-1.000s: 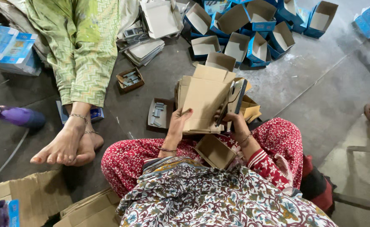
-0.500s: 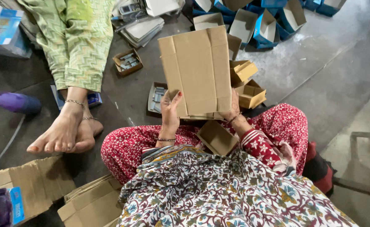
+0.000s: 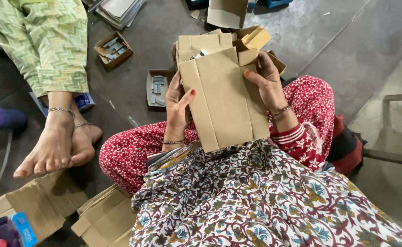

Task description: The person sits on the floor and assembles small cardboard boxes by folding flaps and securing them with a stapler. They handle multiple flat cardboard pieces, fold them into box shapes, and staple the edges to complete the assembly.

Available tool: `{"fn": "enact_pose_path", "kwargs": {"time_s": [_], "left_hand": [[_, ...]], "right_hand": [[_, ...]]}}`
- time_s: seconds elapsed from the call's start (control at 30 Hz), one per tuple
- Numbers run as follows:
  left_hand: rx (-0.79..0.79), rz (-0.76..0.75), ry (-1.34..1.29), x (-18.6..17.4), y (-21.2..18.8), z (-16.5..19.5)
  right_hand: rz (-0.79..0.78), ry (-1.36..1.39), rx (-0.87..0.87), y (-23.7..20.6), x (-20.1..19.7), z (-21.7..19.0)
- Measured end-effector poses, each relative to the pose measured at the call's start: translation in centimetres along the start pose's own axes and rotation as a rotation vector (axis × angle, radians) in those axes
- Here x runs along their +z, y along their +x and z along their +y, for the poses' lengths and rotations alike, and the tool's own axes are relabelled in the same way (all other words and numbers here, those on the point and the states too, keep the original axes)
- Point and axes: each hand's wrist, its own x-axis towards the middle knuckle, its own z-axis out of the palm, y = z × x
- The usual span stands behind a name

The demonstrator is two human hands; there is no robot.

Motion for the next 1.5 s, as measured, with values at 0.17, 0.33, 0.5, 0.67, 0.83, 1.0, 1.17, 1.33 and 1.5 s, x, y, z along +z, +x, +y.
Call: {"fn": "enact_pose_path", "kwargs": {"time_s": [0.17,0.33,0.5,0.67,0.83,1.0,1.17,1.33,1.5], "left_hand": [[0.019,0.042,0.062,-1.9,-0.1,-2.6],[0.141,-0.046,0.121,-1.0,-0.2,-3.4],[0.023,-0.068,0.092,1.3,-0.6,-2.6],[0.110,0.011,0.204,3.0,-0.7,-2.8],[0.092,0.031,0.008,3.0,-0.8,-3.5],[0.096,-0.027,0.058,2.9,-1.0,-3.4],[-0.010,-0.122,-0.236,3.8,-1.6,-1.0],[-0.281,-0.299,-0.371,4.5,-2.5,1.0],[-0.327,-0.294,-0.371,3.7,-3.1,1.3]], "right_hand": [[-0.036,-0.136,0.067,-1.3,1.1,1.3],[0.000,-0.632,0.179,-2.4,3.3,0.7],[-0.023,-0.841,-0.083,-3.1,6.2,-0.1],[-0.027,-0.805,-0.270,-3.7,9.4,-0.3],[-0.009,-0.784,-0.199,-3.3,9.9,0.0],[0.001,-0.829,-0.166,-2.8,8.9,1.1],[-0.002,-0.669,-0.244,-2.0,7.7,1.1],[-0.084,-0.540,-0.237,-3.3,7.7,0.6],[-0.208,-0.263,-0.152,-3.7,8.4,1.3]]}}
